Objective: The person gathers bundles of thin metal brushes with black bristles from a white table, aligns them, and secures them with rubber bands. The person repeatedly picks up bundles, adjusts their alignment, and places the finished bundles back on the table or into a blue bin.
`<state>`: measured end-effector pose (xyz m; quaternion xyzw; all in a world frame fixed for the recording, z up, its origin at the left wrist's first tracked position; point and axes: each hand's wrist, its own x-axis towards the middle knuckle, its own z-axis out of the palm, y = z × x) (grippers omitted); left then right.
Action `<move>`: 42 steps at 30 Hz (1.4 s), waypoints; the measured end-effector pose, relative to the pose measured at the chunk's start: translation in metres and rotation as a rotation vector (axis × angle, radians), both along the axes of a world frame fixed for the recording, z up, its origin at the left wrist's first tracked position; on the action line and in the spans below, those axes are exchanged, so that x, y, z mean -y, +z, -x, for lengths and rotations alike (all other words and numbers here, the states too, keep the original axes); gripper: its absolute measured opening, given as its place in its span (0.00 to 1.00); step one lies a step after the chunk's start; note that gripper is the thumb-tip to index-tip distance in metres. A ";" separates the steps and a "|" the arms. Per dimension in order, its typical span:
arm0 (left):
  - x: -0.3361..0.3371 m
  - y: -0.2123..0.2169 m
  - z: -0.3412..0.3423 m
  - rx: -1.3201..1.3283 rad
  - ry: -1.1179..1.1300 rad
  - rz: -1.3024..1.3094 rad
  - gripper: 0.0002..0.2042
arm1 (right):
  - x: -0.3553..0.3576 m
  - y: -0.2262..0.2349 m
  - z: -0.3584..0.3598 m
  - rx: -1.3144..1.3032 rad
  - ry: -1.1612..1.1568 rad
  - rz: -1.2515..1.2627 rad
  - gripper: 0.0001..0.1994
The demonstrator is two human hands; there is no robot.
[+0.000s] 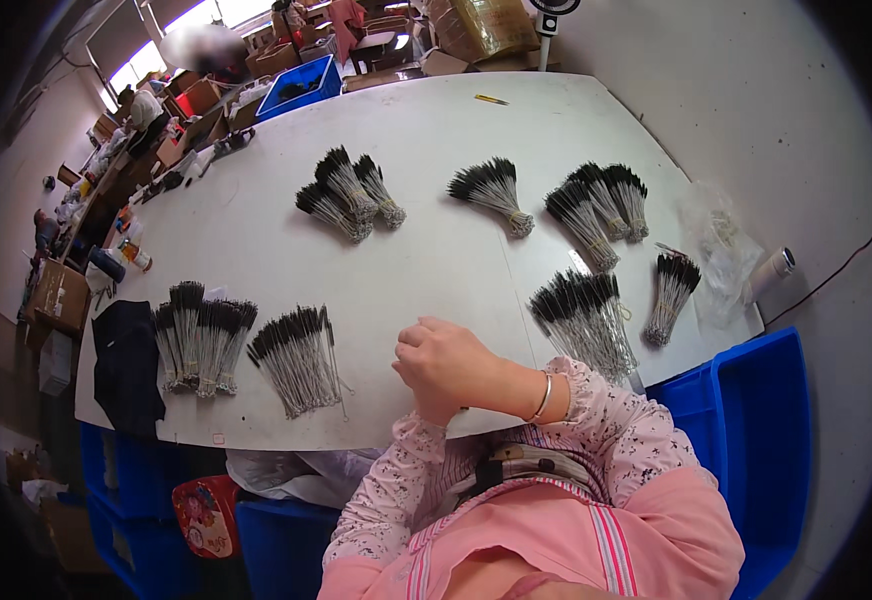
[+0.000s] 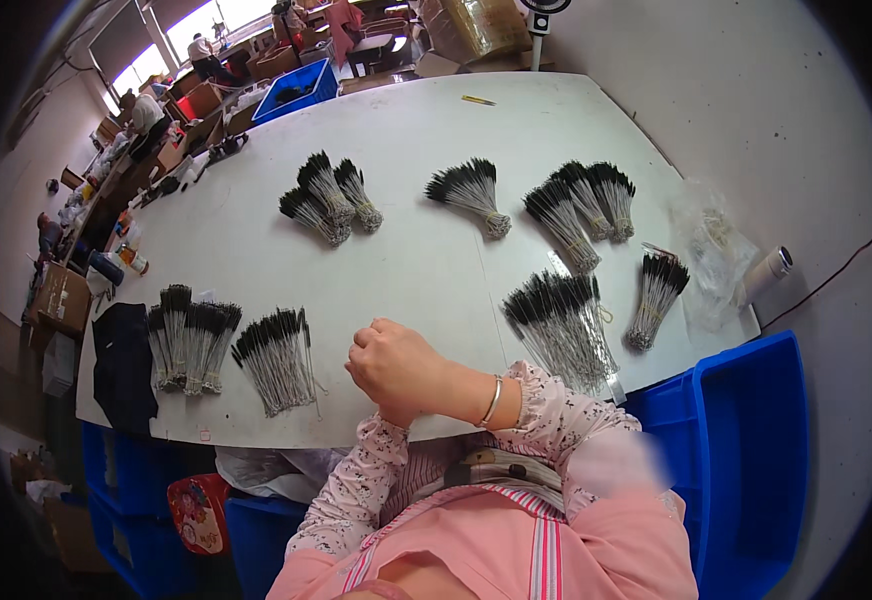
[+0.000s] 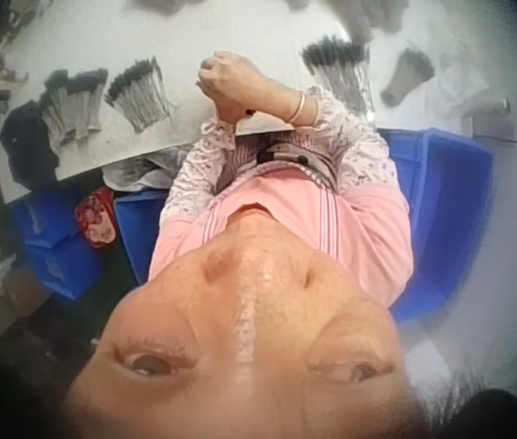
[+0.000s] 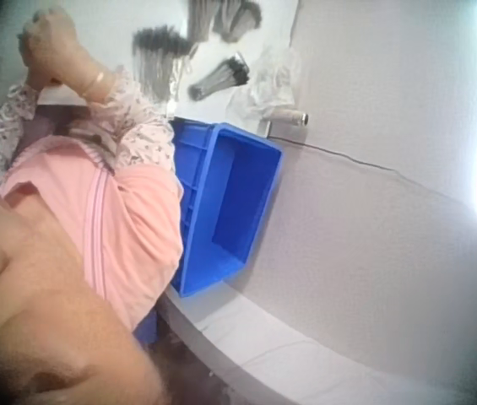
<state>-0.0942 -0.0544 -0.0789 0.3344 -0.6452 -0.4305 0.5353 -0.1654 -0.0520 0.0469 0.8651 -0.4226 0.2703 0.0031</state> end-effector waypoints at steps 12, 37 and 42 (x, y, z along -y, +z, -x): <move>0.013 -0.005 0.005 -0.042 0.001 0.024 0.10 | -0.005 -0.010 0.017 0.092 -0.204 -0.095 0.10; -0.009 0.013 0.012 0.072 0.097 -0.056 0.07 | -0.060 -0.141 0.325 -0.219 -1.143 -0.387 0.06; 0.006 0.003 0.014 0.126 0.205 -0.039 0.06 | -0.062 -0.116 0.338 -0.170 -1.189 0.018 0.05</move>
